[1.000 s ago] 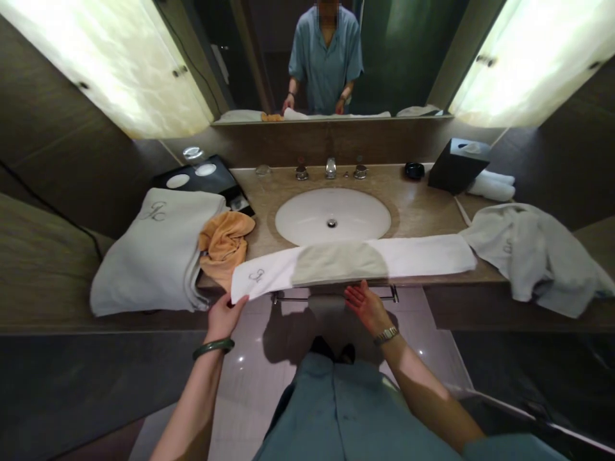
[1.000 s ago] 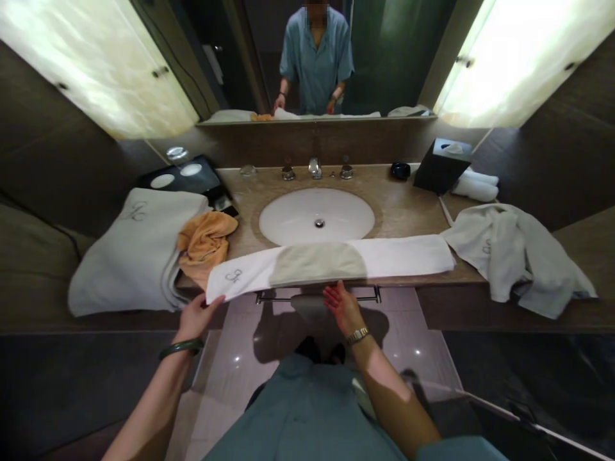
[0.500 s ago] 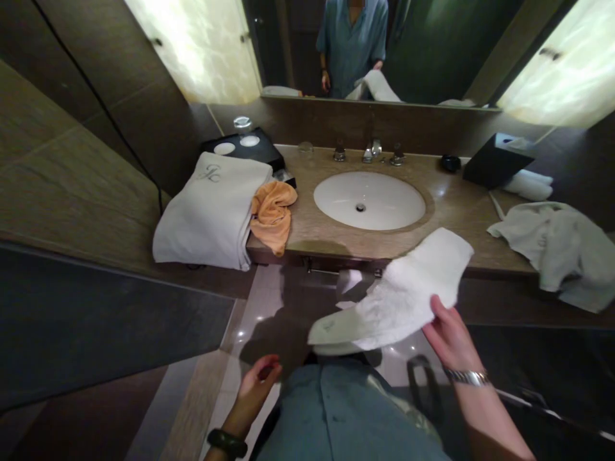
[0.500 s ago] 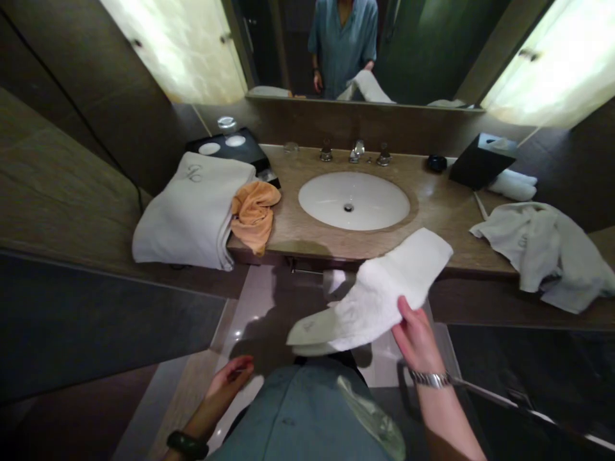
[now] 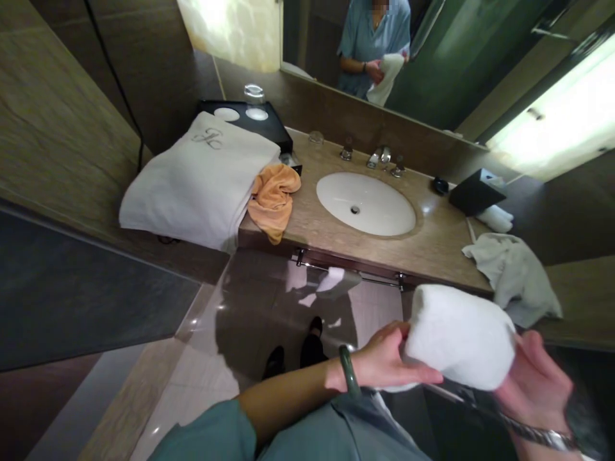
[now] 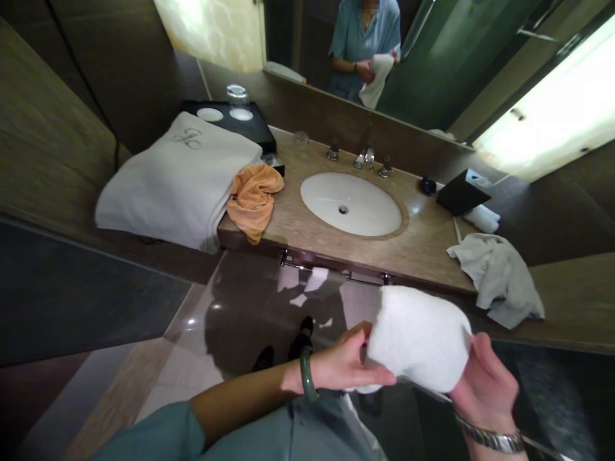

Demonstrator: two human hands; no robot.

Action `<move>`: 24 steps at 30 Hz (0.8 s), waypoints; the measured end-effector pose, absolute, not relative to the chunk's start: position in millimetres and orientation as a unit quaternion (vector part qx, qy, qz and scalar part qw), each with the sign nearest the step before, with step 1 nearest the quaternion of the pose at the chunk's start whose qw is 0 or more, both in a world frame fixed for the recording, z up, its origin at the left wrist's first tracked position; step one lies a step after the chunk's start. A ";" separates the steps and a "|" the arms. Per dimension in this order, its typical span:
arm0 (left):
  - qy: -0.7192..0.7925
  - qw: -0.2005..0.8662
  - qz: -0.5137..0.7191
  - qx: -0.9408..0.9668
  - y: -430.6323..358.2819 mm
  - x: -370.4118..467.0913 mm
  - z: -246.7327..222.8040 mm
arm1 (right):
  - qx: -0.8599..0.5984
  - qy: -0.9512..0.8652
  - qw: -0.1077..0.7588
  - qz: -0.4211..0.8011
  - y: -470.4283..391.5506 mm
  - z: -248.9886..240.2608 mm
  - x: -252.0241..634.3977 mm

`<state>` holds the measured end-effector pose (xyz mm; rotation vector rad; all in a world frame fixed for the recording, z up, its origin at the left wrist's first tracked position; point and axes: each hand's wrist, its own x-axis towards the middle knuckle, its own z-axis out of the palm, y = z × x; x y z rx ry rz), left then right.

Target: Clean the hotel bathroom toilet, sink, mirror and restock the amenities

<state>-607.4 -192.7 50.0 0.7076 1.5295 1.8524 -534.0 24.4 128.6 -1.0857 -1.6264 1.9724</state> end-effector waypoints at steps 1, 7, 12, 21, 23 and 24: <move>0.599 0.292 0.705 0.242 -183.8 -612.4 44.7 | -0.393 -0.565 0.179 0.703 28.1 123.9 -549.4; 0.686 0.222 0.676 0.154 -161.1 -645.3 6.8 | -0.400 -0.577 0.103 0.704 68.8 73.0 -595.7; 0.634 0.323 0.698 0.078 -122.9 -662.5 -56.8 | -0.349 -0.600 -0.066 0.716 92.3 -3.9 -630.1; 0.684 0.363 0.615 -0.150 -118.3 -690.2 -172.1 | -0.424 -0.695 -0.030 0.580 109.5 -137.1 -676.5; 0.700 0.330 0.607 -0.180 -156.4 -687.5 -177.5 | -0.405 -0.714 -0.026 0.571 111.2 -137.9 -679.3; 0.710 0.309 0.602 -0.196 -180.4 -684.4 -176.7 | -0.393 -0.720 -0.031 0.571 112.0 -136.7 -680.1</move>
